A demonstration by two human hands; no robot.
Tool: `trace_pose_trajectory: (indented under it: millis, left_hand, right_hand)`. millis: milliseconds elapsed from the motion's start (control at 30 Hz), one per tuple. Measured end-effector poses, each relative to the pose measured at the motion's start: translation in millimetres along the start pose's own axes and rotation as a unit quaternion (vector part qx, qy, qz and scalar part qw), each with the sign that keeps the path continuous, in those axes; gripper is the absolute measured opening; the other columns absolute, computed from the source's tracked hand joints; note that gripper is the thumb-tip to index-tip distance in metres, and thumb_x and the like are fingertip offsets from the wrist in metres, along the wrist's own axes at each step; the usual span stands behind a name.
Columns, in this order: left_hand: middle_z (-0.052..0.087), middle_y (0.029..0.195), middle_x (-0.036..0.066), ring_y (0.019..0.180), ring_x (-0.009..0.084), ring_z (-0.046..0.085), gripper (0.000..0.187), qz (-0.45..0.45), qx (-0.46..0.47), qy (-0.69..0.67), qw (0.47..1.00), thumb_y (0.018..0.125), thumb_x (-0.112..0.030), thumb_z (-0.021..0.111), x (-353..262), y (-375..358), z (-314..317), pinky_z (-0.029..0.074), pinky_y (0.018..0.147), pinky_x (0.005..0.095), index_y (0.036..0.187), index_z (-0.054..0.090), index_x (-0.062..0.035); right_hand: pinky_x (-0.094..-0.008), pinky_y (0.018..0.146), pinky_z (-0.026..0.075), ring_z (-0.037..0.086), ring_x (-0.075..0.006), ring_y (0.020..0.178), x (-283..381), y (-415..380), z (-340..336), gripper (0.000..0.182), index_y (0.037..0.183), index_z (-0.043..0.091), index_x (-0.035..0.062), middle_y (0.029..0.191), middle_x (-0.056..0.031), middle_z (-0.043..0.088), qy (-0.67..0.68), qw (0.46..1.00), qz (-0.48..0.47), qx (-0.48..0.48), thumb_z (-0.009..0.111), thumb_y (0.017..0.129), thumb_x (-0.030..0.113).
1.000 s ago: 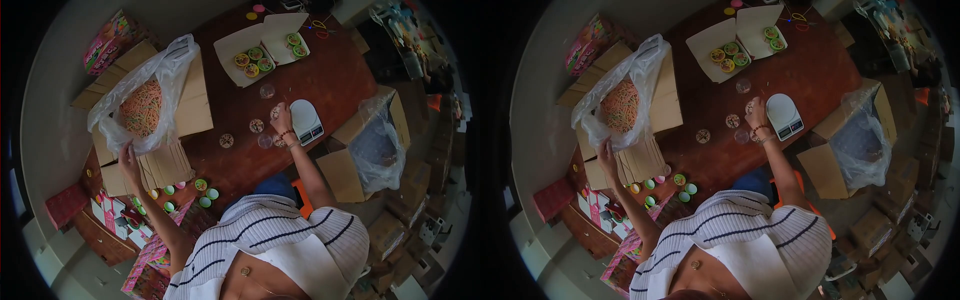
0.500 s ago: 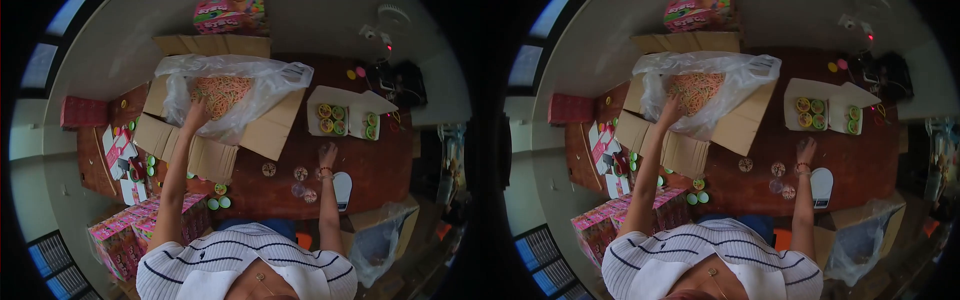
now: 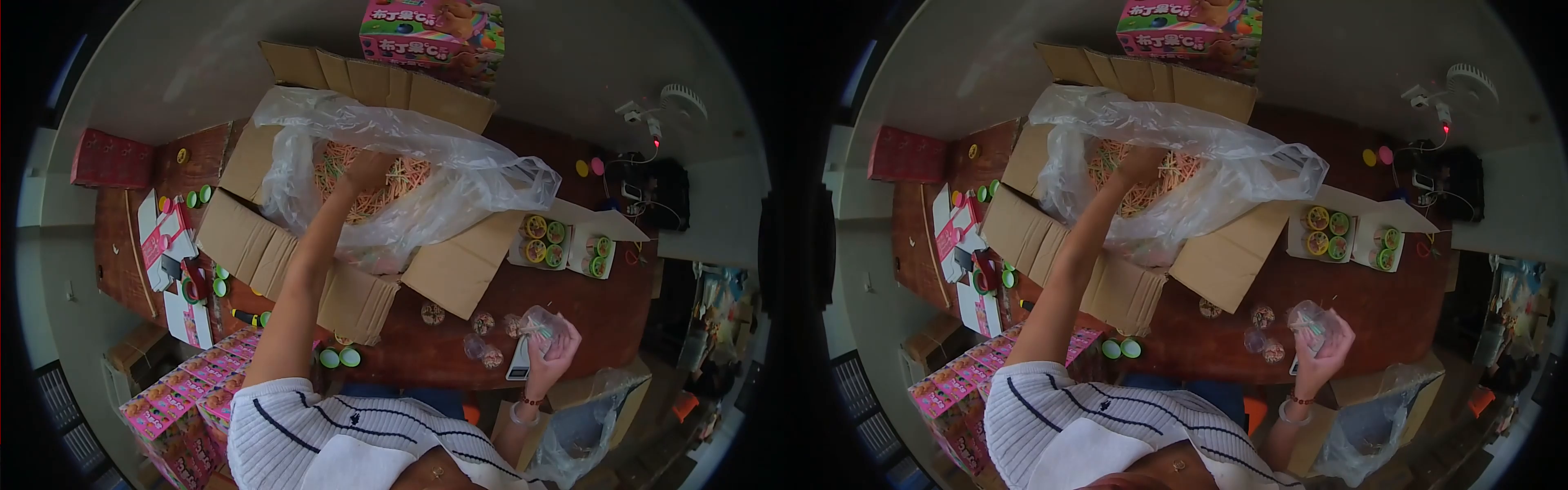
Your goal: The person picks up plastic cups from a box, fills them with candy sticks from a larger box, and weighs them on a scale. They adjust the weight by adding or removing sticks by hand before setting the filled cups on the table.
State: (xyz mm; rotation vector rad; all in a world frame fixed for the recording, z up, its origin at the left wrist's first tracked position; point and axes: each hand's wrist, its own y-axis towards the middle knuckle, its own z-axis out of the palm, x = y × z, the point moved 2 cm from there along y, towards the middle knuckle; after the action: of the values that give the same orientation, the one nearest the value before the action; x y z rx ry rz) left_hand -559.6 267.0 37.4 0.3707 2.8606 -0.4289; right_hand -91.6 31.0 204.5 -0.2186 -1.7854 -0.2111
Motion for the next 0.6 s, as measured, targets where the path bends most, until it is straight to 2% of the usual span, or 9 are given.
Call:
trace_pose_trajectory:
  millis: [67, 200, 300, 333, 400, 433, 467, 533, 600]
  left_hand:
    - [0.056, 0.136, 0.024, 0.129, 0.0436, 0.049, 0.074, 0.079, -0.2, -0.044, 0.976, 0.071, -0.006, 0.072, -2.5, -18.8, -5.2, 0.04, 0.109, 0.0523, 0.141, 0.048, -0.0042]
    - [0.06, 0.129, 0.026, 0.124, 0.0469, 0.053, 0.077, 0.06, -0.295, -0.175, 0.937, 0.072, -0.008, 0.075, 4.1, -45.7, -4.8, 0.044, 0.106, 0.0483, 0.142, 0.044, -0.0029]
    - [0.065, 0.122, 0.023, 0.116, 0.0411, 0.061, 0.074, -0.022, -0.254, -0.345, 0.903, 0.073, -0.011, 0.078, -10.6, -76.3, -33.3, 0.049, 0.098, 0.0465, 0.14, 0.047, -0.0032]
    - [0.07, 0.111, 0.016, 0.103, 0.0268, 0.065, 0.057, -0.044, -0.24, -0.432, 0.868, 0.078, -0.014, 0.076, -13.7, -84.8, -37.7, 0.052, 0.089, 0.0423, 0.13, 0.057, -0.0026]
    - [0.072, 0.103, 0.008, 0.093, 0.016, 0.063, 0.036, -0.116, -0.163, -0.556, 0.807, 0.085, -0.017, 0.072, -2.1, -87.4, -23.8, 0.053, 0.08, 0.0362, 0.118, 0.066, -0.0037]
    - [0.071, 0.096, 0.004, 0.083, 0.0131, 0.064, 0.026, -0.128, -0.212, -0.615, 0.749, 0.09, -0.017, 0.068, -11.2, -97.5, -27.1, 0.052, 0.07, 0.0316, 0.112, 0.068, -0.0031]
    - [0.071, 0.096, 0.004, 0.083, 0.0131, 0.064, 0.026, -0.127, -0.216, -0.613, 0.749, 0.09, -0.017, 0.068, -7.6, -103.0, -29.3, 0.052, 0.07, 0.0316, 0.112, 0.068, -0.0031]
    - [0.07, 0.094, 0.004, 0.08, 0.014, 0.064, 0.028, -0.246, -0.122, -0.702, 0.657, 0.09, -0.017, 0.07, -1.3, -110.3, -23.8, 0.05, 0.064, 0.0296, 0.112, 0.068, -0.0011]
    - [0.071, 0.098, 0.005, 0.088, 0.0136, 0.065, 0.028, -0.271, -0.137, -0.674, 0.673, 0.09, -0.014, 0.07, -21.6, -115.7, -52.6, 0.052, 0.068, 0.0304, 0.113, 0.067, 0.0014]
  right_hand:
    - [-0.0405, 0.111, 0.044, 0.053, -0.0273, 0.128, 43.8, 7.3, 44.6, 0.071, 0.136, 0.046, 0.0, 0.135, -0.016, 0.053, 0.02, 0.996, -0.024, 0.088, 0.078, 0.073, -0.004]
    - [-0.0388, 0.106, 0.046, 0.056, -0.026, 0.122, 70.7, 25.7, 157.1, 0.072, 0.135, 0.044, -0.0002, 0.133, -0.0168, 0.053, 0.127, 0.961, -0.035, 0.243, 0.083, 0.075, 0.008]
    - [-0.0355, 0.096, 0.052, 0.059, -0.0245, 0.117, 61.3, 35.1, 245.6, 0.068, 0.134, 0.045, 0.0002, 0.129, -0.0164, 0.056, 0.202, 0.933, 0.083, 0.285, 0.083, 0.079, 0.012]
    - [-0.0344, 0.093, 0.053, 0.059, -0.023, 0.115, 43.3, 42.2, 272.0, 0.066, 0.132, 0.046, 0.0011, 0.126, -0.0155, 0.057, 0.167, 0.94, 0.076, 0.288, 0.084, 0.079, 0.013]
    - [-0.0333, 0.09, 0.053, 0.06, -0.0215, 0.114, 11.7, 56.1, 312.5, 0.064, 0.13, 0.048, 0.002, 0.123, -0.0146, 0.059, 0.134, 0.945, 0.065, 0.293, 0.084, 0.079, 0.013]
    - [-0.0326, 0.09, 0.053, 0.061, -0.0205, 0.111, 3.5, 61.1, 328.0, 0.062, 0.128, 0.049, 0.0026, 0.121, -0.0134, 0.06, 0.103, 0.943, 0.059, 0.309, 0.085, 0.078, 0.013]
    - [-0.0318, 0.09, 0.053, 0.062, -0.0196, 0.108, -5.5, 64.7, 341.5, 0.061, 0.125, 0.051, 0.0033, 0.119, -0.0122, 0.062, 0.071, 0.941, 0.053, 0.325, 0.086, 0.076, 0.012]
    - [-0.0322, 0.09, 0.054, 0.063, -0.0198, 0.107, -28.9, 70.7, 360.6, 0.06, 0.123, 0.053, 0.0032, 0.119, -0.0116, 0.062, 0.047, 0.945, 0.021, 0.324, 0.087, 0.075, 0.011]
    - [-0.0327, 0.09, 0.054, 0.065, -0.0201, 0.106, -57.1, 78.1, 378.3, 0.058, 0.121, 0.054, 0.003, 0.118, -0.011, 0.063, 0.021, 0.948, -0.008, 0.317, 0.087, 0.073, 0.01]
